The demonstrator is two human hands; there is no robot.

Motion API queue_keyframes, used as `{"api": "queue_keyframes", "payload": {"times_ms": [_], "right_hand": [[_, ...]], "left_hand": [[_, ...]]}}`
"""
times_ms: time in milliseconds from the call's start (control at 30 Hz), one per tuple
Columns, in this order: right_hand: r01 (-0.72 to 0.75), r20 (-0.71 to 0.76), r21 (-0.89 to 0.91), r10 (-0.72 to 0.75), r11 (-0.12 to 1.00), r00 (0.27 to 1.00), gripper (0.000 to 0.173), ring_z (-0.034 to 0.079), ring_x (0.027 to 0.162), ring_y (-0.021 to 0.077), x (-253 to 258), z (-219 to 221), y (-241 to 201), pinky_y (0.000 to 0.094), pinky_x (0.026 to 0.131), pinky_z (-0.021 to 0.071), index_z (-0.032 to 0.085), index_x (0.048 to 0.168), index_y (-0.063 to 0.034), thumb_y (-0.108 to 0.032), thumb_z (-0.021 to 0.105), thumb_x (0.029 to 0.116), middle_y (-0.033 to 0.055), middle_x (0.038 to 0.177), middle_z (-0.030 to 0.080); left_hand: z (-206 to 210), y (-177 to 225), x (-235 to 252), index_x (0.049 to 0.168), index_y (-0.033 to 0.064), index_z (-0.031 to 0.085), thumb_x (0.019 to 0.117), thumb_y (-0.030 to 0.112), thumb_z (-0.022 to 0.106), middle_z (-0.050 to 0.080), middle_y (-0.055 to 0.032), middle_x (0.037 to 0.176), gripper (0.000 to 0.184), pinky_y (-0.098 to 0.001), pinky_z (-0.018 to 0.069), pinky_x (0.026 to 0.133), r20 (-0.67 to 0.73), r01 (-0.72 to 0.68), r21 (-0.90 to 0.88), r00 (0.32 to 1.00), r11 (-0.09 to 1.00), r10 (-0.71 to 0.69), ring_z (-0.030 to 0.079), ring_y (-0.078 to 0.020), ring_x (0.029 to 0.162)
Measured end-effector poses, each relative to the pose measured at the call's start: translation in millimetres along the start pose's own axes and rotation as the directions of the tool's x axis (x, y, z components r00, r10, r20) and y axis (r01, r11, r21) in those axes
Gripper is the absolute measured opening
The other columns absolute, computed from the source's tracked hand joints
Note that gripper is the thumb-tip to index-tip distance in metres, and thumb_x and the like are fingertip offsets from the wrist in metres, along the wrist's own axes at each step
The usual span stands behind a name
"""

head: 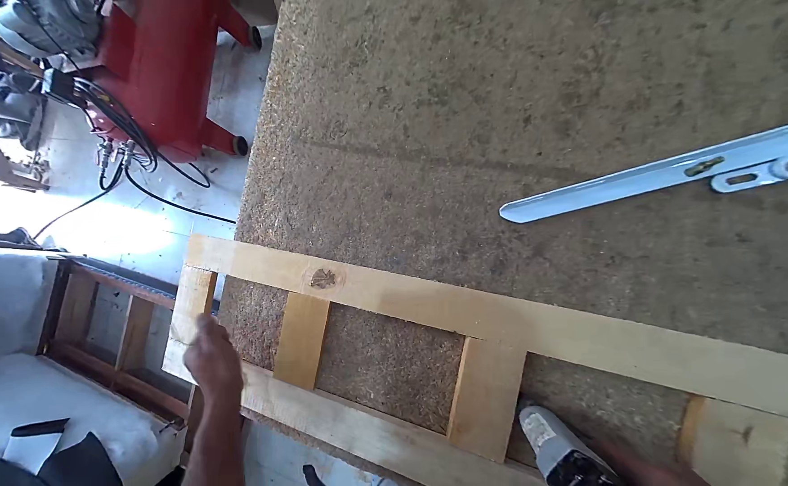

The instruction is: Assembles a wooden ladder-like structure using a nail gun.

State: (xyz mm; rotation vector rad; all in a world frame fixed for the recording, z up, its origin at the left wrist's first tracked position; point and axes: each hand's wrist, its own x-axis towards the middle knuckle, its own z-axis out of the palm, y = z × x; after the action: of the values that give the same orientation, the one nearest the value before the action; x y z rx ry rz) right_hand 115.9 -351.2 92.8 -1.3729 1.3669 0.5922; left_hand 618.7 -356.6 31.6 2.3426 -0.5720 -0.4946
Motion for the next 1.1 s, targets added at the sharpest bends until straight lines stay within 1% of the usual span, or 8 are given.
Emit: {"api": "queue_keyframes", "payload": {"times_ms": [167,333,533,633,767,900,1000,1100], "right_hand": [[-0.011,-0.004,0.011,0.011,1.0,1.0,0.059,0.07,0.101,0.0473,-1.1,6.8,5.4,0.0686,0.085,0.0525,0.067,0.128,-0.0041,-0.047,0.073,0.0879,0.0267,0.104,0.073],[-0.021,0.014,0.019,0.021,1.0,1.0,0.056,0.07,0.101,0.047,-4.6,8.4,9.6,0.0677,0.085,0.0529,0.068,0.126,-0.0059,-0.047,0.073,0.0875,0.0255,0.103,0.073],[-0.042,0.029,0.022,0.041,0.999,0.999,0.057,0.071,0.1,0.0453,-3.8,8.4,11.8,0.0675,0.084,0.0532,0.067,0.128,-0.01,-0.049,0.074,0.0864,0.0234,0.103,0.074],[-0.045,0.038,0.031,0.043,0.999,0.998,0.056,0.07,0.1,0.0468,-3.5,5.1,9.7,0.0686,0.085,0.0526,0.067,0.128,-0.0078,-0.044,0.077,0.0864,0.0253,0.103,0.073],[-0.053,0.052,0.041,0.051,0.998,0.997,0.053,0.069,0.101,0.0479,-4.1,-2.8,2.1,0.069,0.085,0.0518,0.067,0.127,-0.0055,-0.04,0.076,0.088,0.027,0.104,0.072],[-0.051,0.027,0.055,0.05,0.997,0.998,0.051,0.071,0.099,0.0449,-6.0,-0.4,2.6,0.0666,0.085,0.0532,0.068,0.126,-0.0071,-0.039,0.078,0.0866,0.0245,0.101,0.073],[-0.059,0.028,0.054,0.057,0.997,0.998,0.053,0.071,0.098,0.0442,-7.9,2.2,6.3,0.066,0.085,0.0535,0.068,0.127,-0.0097,-0.041,0.079,0.0856,0.0236,0.101,0.074],[-0.071,0.032,0.059,0.069,0.996,0.997,0.053,0.071,0.099,0.0444,-7.1,1.5,7.0,0.0668,0.084,0.0531,0.068,0.127,-0.0107,-0.042,0.079,0.0857,0.0234,0.101,0.074]], "left_hand": [[26.5,-9.1,43.4,0.058,0.0269,0.036,0.1089,0.056,0.018,0.03,0.0104,0.045,0.061,-0.0225,0.0314,0.038,0.139,0.154,-0.837,0.988,0.526,-0.069,0.031,-0.0055,0.036],[71.4,-2.5,5.8,0.057,0.0246,0.038,0.1083,0.035,0.028,0.033,0.0084,0.045,0.053,-0.0234,0.0331,0.04,0.265,0.07,-0.754,0.942,0.653,0.206,0.033,-0.0065,0.037],[23.0,16.5,37.9,0.056,0.026,0.038,0.1074,0.038,0.024,0.036,0.0097,0.046,0.055,-0.0222,0.0339,0.04,0.068,-0.132,-0.793,0.951,0.594,0.301,0.036,-0.0053,0.038],[56.8,-6.1,6.4,0.067,0.0242,0.051,0.1051,0.031,0.03,0.052,0.0086,0.053,0.044,-0.0264,0.0487,0.048,0.115,-0.207,-0.695,0.913,0.688,0.391,0.053,-0.0063,0.047],[97.0,-0.9,-38.7,0.057,0.0229,0.048,0.103,0.031,0.046,0.041,0.0073,0.046,0.047,-0.0261,0.0395,0.04,0.189,-0.166,-0.771,0.862,0.615,0.47,0.042,-0.0072,0.038],[66.1,7.2,-19.7,0.062,0.0262,0.051,0.104,0.024,0.046,0.047,0.0128,0.052,0.043,-0.0219,0.0429,0.045,-0.03,-0.446,-0.596,0.843,0.668,0.537,0.046,-0.0029,0.044],[43.2,14.7,-42.0,0.085,0.0092,0.061,0.0992,0.029,0.059,0.053,0.0054,0.067,0.025,-0.0219,0.0475,0.053,0.111,-0.537,-0.144,0.826,0.831,0.553,0.052,-0.0037,0.056],[49.8,20.4,-88.7,0.141,-0.0041,0.054,0.0759,0.053,0.084,0.062,-0.0257,0.127,0.092,-0.0543,0.0514,0.1,0.476,-0.446,0.336,0.84,0.829,0.259,0.062,-0.0387,0.116]]}}
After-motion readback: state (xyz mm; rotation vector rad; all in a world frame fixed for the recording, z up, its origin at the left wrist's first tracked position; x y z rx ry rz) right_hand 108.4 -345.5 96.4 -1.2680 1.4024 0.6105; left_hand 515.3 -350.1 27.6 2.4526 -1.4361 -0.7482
